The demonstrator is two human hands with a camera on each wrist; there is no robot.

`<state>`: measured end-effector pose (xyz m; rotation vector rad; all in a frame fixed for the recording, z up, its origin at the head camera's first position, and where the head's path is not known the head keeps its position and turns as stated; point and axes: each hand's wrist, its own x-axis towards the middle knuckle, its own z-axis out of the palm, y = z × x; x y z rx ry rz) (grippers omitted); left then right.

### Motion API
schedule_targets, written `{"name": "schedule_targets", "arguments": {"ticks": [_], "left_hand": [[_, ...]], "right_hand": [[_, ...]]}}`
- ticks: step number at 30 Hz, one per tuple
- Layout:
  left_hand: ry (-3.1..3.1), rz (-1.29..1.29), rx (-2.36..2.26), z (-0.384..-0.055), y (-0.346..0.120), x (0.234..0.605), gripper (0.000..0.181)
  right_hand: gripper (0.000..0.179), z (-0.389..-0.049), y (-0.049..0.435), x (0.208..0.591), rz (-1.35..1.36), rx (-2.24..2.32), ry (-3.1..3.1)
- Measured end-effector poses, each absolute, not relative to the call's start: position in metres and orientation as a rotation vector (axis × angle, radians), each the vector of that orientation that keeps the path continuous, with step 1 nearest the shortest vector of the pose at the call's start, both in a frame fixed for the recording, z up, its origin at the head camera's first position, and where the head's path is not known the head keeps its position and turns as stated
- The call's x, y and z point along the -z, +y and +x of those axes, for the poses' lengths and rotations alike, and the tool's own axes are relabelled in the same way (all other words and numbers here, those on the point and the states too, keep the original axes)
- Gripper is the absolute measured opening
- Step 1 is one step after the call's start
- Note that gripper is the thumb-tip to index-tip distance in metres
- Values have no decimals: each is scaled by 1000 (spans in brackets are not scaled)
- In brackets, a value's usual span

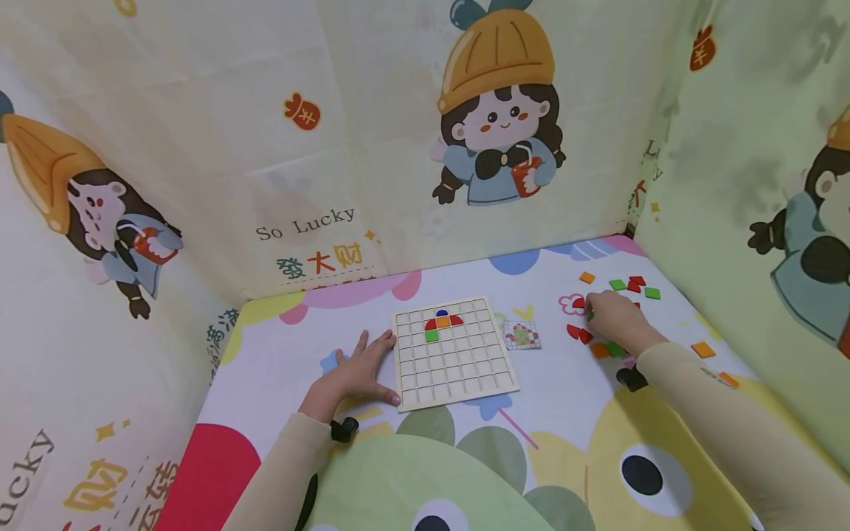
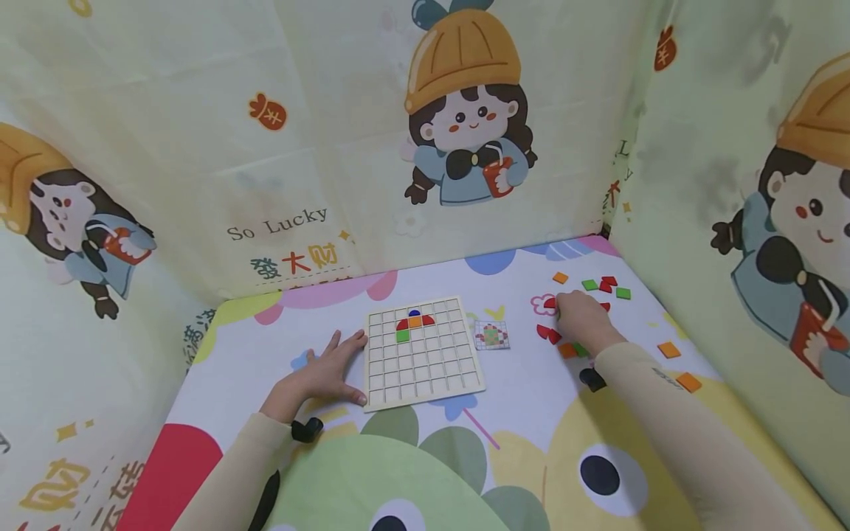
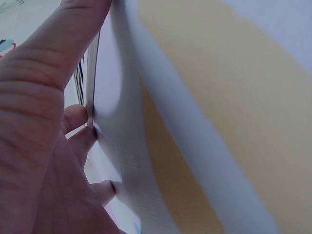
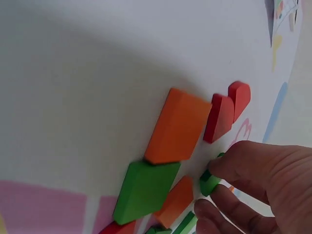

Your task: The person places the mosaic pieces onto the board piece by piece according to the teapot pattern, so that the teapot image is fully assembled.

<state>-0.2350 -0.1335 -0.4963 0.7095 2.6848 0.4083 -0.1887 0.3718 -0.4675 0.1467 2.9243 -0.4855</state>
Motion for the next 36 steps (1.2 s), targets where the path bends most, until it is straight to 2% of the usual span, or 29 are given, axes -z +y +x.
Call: {"name": "schedule_targets", "arguments": {"ticks": [16,21,36], "left_hand": [[2682,711,-393,-235,-132,496,128],[2677,704,-392,-235,-133,495,128],[2678,712,-409,-235,-134,496,128]], "right_hand": [[41,-200,350,465,119,571,2946],[37,-203,343,464,95,565,2947],[31,-210,315,461,-176,510,3065]]}}
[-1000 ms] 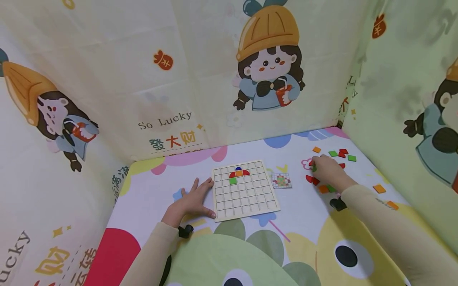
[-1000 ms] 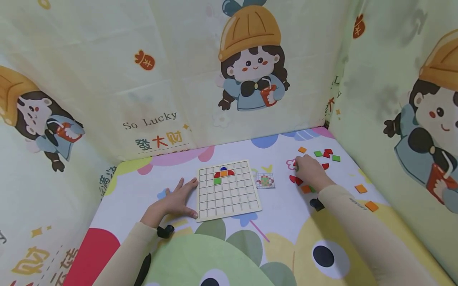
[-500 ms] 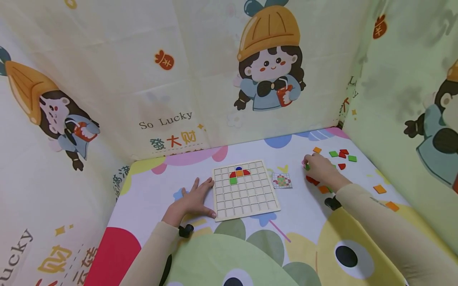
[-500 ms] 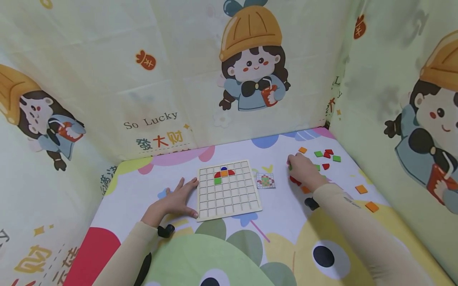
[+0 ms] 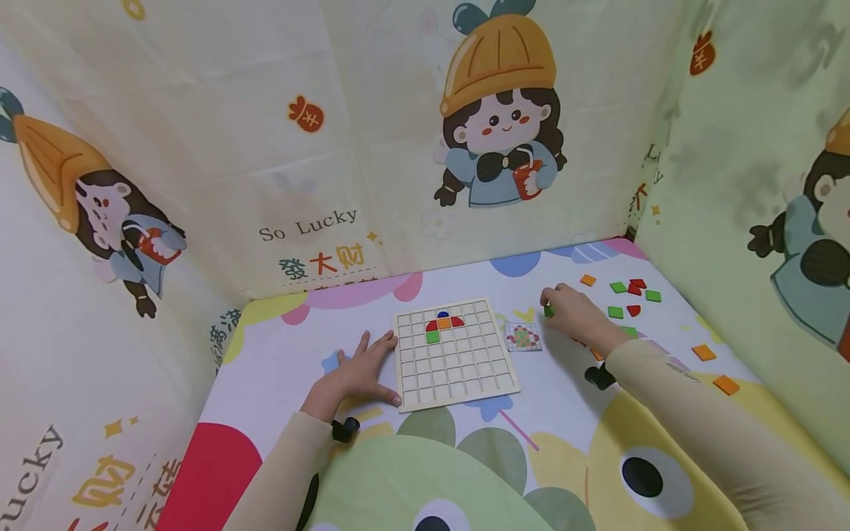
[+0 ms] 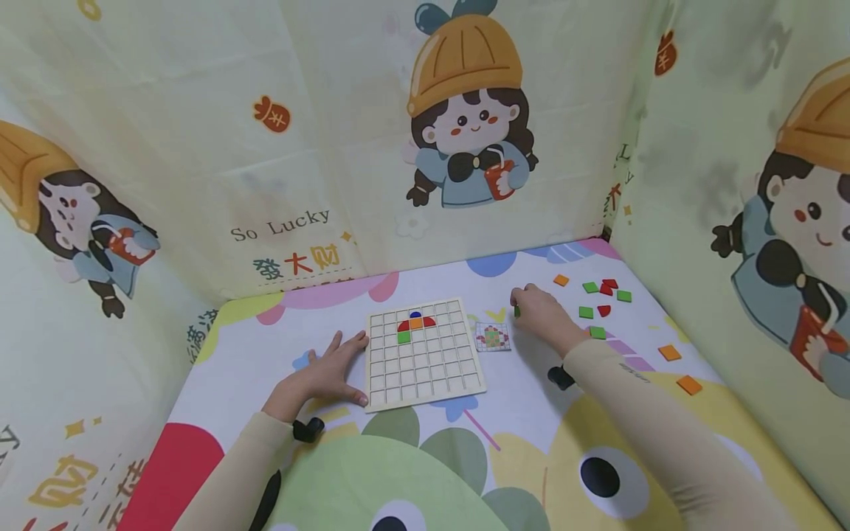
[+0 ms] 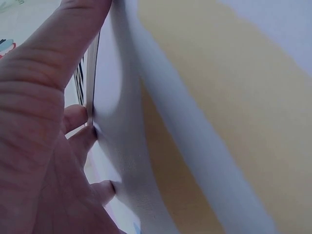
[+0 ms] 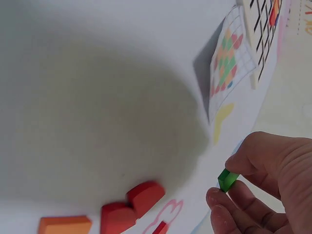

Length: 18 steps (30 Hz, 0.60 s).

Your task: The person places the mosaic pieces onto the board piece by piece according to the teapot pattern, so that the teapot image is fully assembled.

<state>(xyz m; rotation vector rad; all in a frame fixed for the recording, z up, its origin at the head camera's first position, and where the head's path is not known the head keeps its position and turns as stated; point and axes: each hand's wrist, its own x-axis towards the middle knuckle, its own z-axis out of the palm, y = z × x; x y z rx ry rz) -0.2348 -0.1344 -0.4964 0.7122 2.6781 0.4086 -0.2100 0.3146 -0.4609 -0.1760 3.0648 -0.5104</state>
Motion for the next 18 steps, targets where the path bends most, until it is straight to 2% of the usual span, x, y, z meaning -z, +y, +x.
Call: {"name": "schedule_targets", "arguments": {"ticks": [18], "left_hand": [[2682,702,-410,-234,-133,497,128]], "right_hand": [[36,-222,275,458,-283,457,3063]]}}
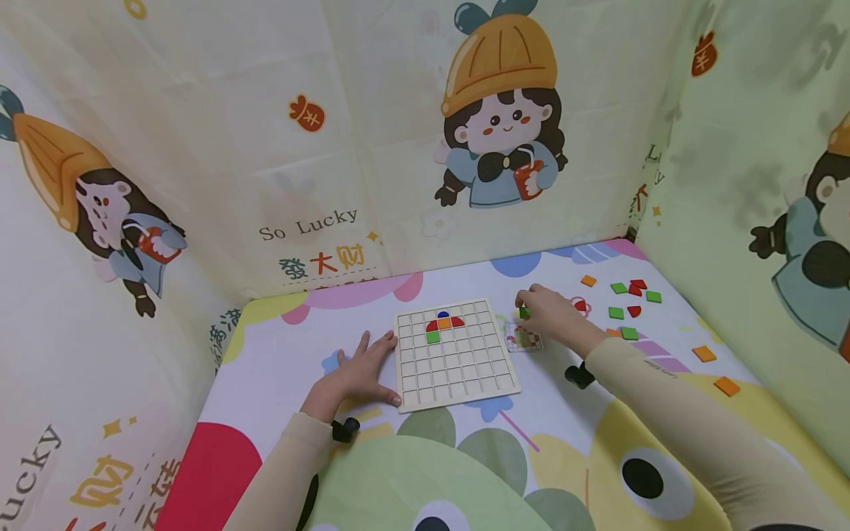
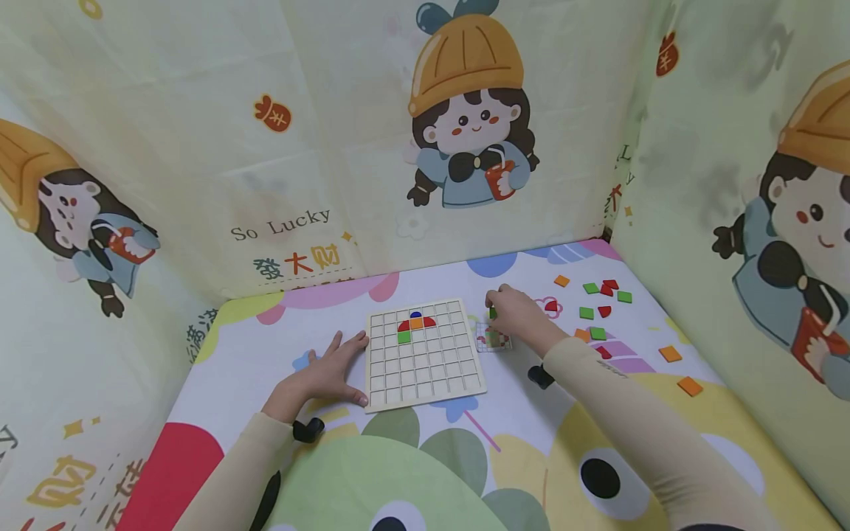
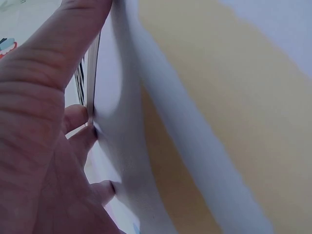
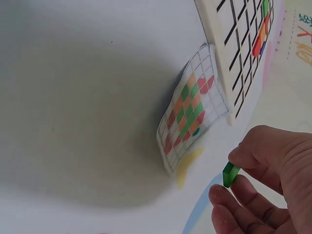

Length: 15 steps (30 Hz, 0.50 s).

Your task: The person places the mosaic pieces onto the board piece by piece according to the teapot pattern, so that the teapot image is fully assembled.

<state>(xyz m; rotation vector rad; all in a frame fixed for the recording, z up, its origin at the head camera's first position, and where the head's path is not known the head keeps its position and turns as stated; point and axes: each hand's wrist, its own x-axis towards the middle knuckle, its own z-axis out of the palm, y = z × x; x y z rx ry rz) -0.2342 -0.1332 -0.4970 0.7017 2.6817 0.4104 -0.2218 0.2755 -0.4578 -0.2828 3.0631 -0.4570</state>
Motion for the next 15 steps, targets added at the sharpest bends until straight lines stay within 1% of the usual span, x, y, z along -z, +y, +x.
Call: {"name": "schedule_targets", "arguments": {"ticks": [9,15], "left_hand": [[2687,674,-392,-237,-131,500,129],[2735,637,-299,-230,-127,491,127]], "right_hand": [[34,-226,252,455,-331,504,3034],[34,-227,233,456,-359,534,3014]]}}
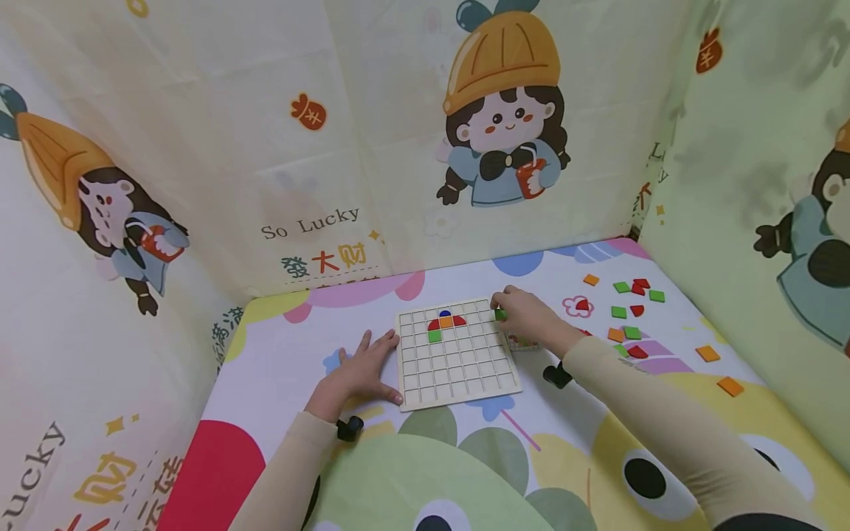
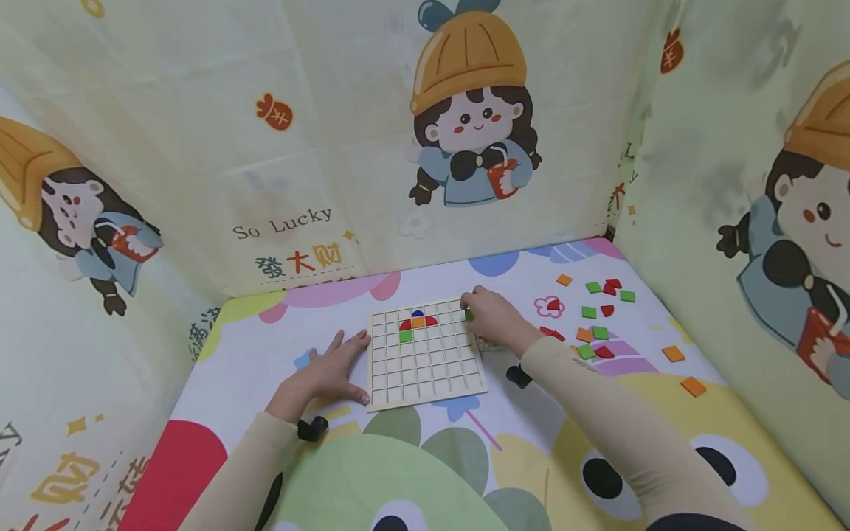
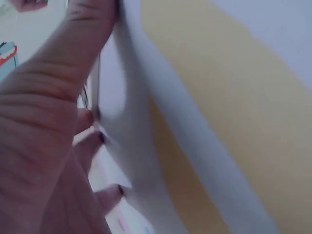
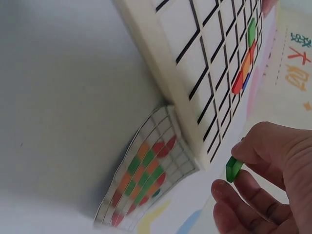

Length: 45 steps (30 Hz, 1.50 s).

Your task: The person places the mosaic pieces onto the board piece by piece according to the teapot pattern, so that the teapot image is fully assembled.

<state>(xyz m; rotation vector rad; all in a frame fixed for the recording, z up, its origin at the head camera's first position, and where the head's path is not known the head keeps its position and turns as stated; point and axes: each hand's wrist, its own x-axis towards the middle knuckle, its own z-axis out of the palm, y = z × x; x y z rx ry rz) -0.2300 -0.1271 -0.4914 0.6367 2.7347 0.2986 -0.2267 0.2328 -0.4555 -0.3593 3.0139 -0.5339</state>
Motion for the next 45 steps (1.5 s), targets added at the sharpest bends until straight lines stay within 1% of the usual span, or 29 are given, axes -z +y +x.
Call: {"name": "schedule_targets", "arguments": {"ticks": [4,10,18,26,35,45], "left_hand": [[2767,535,-192,-222,-122,482,124],[2743,417,-212,-215,-117,475,120],[2734,415,-204,-218,-120,481,121],[2716,426,-218,-220,-123,485,122],[2714,423,-225,-220,-125,486,122],[2719,425,-218,-224,-124,489,122]], "right_hand": [[34,-228,222,458,-371,494,3016],[30,-232,201,463,-436,425,3027],[31,-240,173,470,-517,465,3002],[31,-246,160,479,-563,472,2974],[17,-249,154,481,-590,487,2934],[10,-250,152,484,-599,537,2963]]}}
